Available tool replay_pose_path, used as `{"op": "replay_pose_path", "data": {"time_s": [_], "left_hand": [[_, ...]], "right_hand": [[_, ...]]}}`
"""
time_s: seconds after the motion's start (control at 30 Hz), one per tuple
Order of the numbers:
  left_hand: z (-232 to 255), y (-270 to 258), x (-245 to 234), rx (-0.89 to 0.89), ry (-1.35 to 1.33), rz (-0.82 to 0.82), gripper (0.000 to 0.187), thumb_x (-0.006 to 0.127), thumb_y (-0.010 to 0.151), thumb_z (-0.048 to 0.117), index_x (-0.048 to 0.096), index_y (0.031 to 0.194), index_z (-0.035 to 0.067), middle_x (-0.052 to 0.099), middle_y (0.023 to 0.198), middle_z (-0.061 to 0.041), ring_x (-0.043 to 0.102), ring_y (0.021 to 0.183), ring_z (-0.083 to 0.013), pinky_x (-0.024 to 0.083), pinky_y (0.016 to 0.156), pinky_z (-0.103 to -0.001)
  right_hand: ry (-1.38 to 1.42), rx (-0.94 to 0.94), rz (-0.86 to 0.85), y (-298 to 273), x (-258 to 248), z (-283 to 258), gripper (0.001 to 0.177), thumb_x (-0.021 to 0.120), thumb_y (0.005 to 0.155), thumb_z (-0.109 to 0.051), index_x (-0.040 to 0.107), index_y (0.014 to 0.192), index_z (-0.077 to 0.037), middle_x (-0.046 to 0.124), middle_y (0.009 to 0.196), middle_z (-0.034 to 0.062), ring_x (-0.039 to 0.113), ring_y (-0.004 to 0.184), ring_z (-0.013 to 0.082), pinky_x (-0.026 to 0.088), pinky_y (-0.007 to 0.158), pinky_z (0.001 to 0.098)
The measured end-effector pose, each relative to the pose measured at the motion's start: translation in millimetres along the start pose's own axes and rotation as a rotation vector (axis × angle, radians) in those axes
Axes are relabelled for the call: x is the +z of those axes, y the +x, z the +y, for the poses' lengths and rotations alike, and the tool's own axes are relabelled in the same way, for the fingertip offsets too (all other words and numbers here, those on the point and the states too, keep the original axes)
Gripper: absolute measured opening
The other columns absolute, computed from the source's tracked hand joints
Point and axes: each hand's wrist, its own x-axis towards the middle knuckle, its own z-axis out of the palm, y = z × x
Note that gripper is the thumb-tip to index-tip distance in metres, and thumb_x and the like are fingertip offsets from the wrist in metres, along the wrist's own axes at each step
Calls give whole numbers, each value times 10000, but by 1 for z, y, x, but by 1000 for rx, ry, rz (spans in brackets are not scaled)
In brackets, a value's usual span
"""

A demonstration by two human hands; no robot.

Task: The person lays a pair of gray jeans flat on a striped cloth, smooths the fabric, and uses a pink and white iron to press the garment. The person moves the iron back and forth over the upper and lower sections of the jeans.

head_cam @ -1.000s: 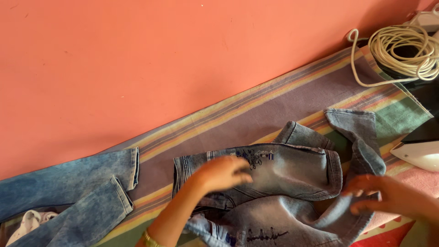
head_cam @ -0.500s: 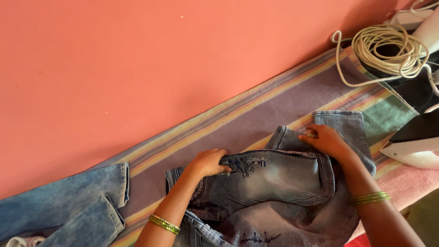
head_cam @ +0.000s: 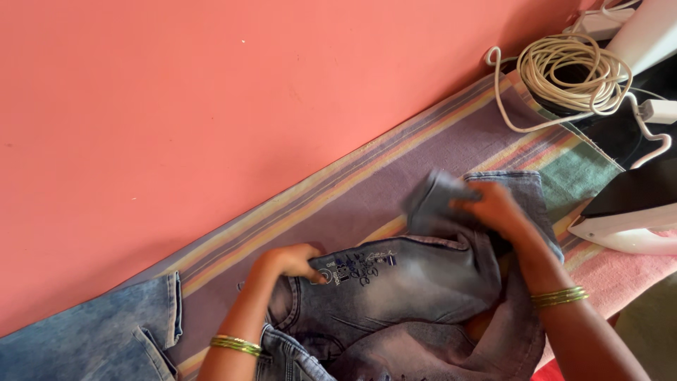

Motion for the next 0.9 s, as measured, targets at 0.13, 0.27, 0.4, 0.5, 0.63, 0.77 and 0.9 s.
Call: {"op": "replay_pose_path", "data": {"time_s": [0.13,0.27,0.4,0.5,0.63,0.77,0.9], "left_hand": [[-11,-22,-8,12,-74,-28,733,780,758,529,661,1340,100,718,1330,-110,648,1270,-267,484,1062,-404],[-24,-36,-17,-41,2,42,818,789,793,557,567,1420,81,586,1454,-115,538,1366,-281,436,1112,-400],[-60,-52,-33,-137,-33,135,875,817,825,532,483,1475,51,481,1535,-118,447,1435,-271,377,1158,-387],[-80,-58,-39,-193,-236,172,761,808,803,445,588,1390,13,645,1412,-141,579,1342,-271,447,1102,-391],[-81,-47,-39,-181,-174,188,582,773,838,395,677,1317,81,785,1250,-114,706,1181,-249,513,1015,-389],[-57,-29,-46,-317,80,317,578,799,856,357,602,1389,253,694,1273,-110,656,1194,-266,503,1019,-405],[-3,-16,-61,-162,65,417,473,758,876,373,676,1289,156,742,1260,-99,697,1191,-262,540,1007,-400]], "right_hand": [[174,40,372,12,-37,-9,372,855,852,-255,733,1130,-41,747,942,114,691,797,185,552,690,362],[110,-21,673,26,-76,-8,365,883,918,-198,700,1160,4,682,983,89,646,832,202,539,733,375],[92,-259,834,40,-89,6,235,839,970,-84,728,1138,35,645,1095,134,618,973,226,514,853,410],[82,-167,846,68,-85,25,231,807,1006,-144,723,1165,1,640,1143,142,605,975,240,522,815,406],[-265,-247,828,98,-67,54,342,866,1021,-218,674,1120,47,654,1125,202,610,1037,341,507,893,470],[-161,-130,514,96,-52,65,518,841,822,-288,704,1270,-67,685,1125,201,635,1070,374,502,923,493],[-357,-135,504,82,-50,83,552,851,810,-390,737,1236,-58,659,1209,238,602,1168,416,467,1023,515]]}}
